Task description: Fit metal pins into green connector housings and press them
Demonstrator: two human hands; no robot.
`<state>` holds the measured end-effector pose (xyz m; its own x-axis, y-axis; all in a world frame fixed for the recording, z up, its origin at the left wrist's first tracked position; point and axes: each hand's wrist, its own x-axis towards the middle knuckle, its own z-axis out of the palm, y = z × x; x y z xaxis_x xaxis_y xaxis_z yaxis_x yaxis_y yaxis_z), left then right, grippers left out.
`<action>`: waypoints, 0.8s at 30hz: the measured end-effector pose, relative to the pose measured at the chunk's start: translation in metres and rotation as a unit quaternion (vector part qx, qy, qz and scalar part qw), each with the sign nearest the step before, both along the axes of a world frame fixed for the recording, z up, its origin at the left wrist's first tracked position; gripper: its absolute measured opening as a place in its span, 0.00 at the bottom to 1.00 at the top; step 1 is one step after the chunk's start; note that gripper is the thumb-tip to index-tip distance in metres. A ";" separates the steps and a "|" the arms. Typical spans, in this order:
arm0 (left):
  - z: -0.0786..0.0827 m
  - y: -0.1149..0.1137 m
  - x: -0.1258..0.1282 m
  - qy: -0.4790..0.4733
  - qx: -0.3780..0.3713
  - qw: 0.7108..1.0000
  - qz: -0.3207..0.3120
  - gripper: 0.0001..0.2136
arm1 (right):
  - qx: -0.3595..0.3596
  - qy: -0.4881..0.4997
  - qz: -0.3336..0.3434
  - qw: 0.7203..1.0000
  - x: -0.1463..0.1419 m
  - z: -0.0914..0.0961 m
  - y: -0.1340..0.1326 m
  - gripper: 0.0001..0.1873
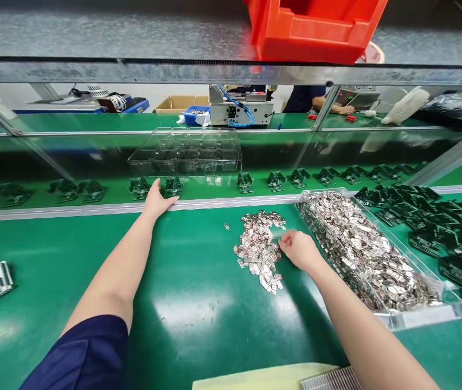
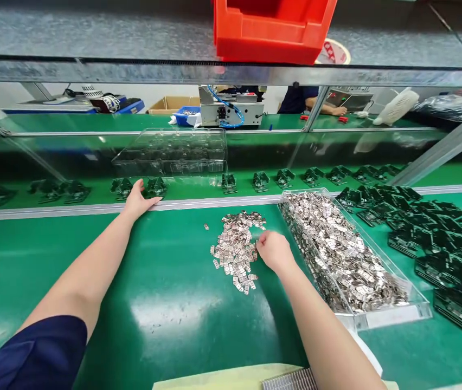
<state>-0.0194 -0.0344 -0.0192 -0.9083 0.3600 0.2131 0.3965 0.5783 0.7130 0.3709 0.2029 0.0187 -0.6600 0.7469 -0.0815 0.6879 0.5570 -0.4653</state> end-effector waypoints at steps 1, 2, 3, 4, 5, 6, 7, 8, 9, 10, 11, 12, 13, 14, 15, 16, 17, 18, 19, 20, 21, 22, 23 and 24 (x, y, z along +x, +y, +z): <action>0.002 0.002 -0.003 -0.012 -0.017 1.000 -0.010 0.49 | -0.006 0.006 0.006 1.000 0.006 0.000 -0.001 0.07; 0.004 0.003 -0.005 -0.024 -0.033 0.999 -0.018 0.49 | -0.010 0.012 0.010 1.000 0.012 0.000 -0.002 0.05; 0.006 0.004 -0.007 -0.034 -0.047 0.998 -0.026 0.50 | -0.017 0.025 0.012 0.999 0.019 0.000 -0.004 0.04; 0.008 0.005 -0.007 -0.040 -0.059 0.997 -0.031 0.50 | -0.030 0.049 0.011 0.998 0.028 0.001 -0.007 0.07; 0.011 0.005 -0.007 -0.043 -0.068 0.996 -0.035 0.50 | -0.052 0.085 0.009 0.995 0.037 0.002 -0.011 0.12; 0.013 0.005 -0.006 -0.041 -0.076 0.996 -0.036 0.50 | -0.083 0.127 0.004 0.988 0.047 0.004 -0.017 0.15; 0.016 0.005 -0.004 -0.036 -0.081 0.995 -0.036 0.50 | -0.121 0.175 -0.003 0.977 0.059 0.007 -0.024 0.18; 0.018 0.005 -0.001 -0.027 -0.085 0.995 -0.034 0.51 | -0.159 0.222 -0.013 0.962 0.071 0.012 -0.033 0.19; 0.020 0.005 0.001 -0.017 -0.086 0.996 -0.031 0.51 | -0.190 0.262 -0.026 0.946 0.083 0.017 -0.042 0.20; 0.022 0.006 0.004 -0.005 -0.086 0.996 -0.028 0.51 | -0.211 0.290 -0.042 0.933 0.096 0.023 -0.051 0.21; 0.023 0.007 0.007 0.005 -0.084 0.996 -0.026 0.51 | -0.221 0.312 -0.060 0.922 0.110 0.028 -0.061 0.22; 0.024 0.009 0.009 0.012 -0.081 0.996 -0.026 0.51 | -0.224 0.330 -0.079 0.914 0.123 0.033 -0.070 0.22; 0.025 0.011 0.010 0.015 -0.080 0.996 -0.027 0.52 | -0.221 0.343 -0.095 0.908 0.137 0.036 -0.078 0.22; 0.025 0.014 0.011 0.013 -0.079 0.996 -0.028 0.52 | -0.216 0.351 -0.108 0.905 0.151 0.037 -0.085 0.22; 0.026 0.017 0.012 0.007 -0.080 0.996 -0.029 0.52 | -0.208 0.357 -0.122 0.903 0.165 0.036 -0.091 0.21; 0.027 0.020 0.012 0.000 -0.080 0.996 -0.029 0.52 | -0.199 0.362 -0.136 0.900 0.179 0.033 -0.096 0.21; 0.027 0.023 0.013 -0.007 -0.080 0.996 -0.028 0.53 | -0.192 0.365 -0.151 0.898 0.192 0.028 -0.101 0.20; 0.028 0.026 0.013 -0.013 -0.077 0.997 -0.026 0.53 | -0.185 0.368 -0.166 0.896 0.205 0.022 -0.105 0.19; 0.030 0.028 0.015 -0.016 -0.071 0.997 -0.022 0.53 | -0.179 0.370 -0.184 0.893 0.218 0.014 -0.109 0.18; 0.031 0.031 0.016 -0.019 -0.063 0.998 -0.017 0.52 | -0.175 0.373 -0.202 0.888 0.229 0.007 -0.112 0.18; 0.033 0.032 0.018 -0.022 -0.053 0.998 -0.013 0.51 | -0.176 0.377 -0.220 0.882 0.238 0.001 -0.116 0.18; 0.035 0.034 0.020 -0.027 -0.040 0.999 -0.011 0.49 | -0.178 0.382 -0.238 0.875 0.246 -0.004 -0.120 0.18; 0.037 0.035 0.024 -0.033 -0.024 0.999 -0.012 0.48 | -0.185 0.391 -0.254 0.865 0.252 -0.008 -0.123 0.18; 0.040 0.037 0.027 -0.036 -0.004 0.999 -0.020 0.46 | -0.196 0.403 -0.268 0.853 0.257 -0.010 -0.127 0.18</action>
<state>0.0079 0.0021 0.0205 -0.9063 0.3970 0.1449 0.3669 0.5689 0.7360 0.6275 0.0763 0.0082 -0.1922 0.9784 -0.0757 0.1636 -0.0441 -0.9855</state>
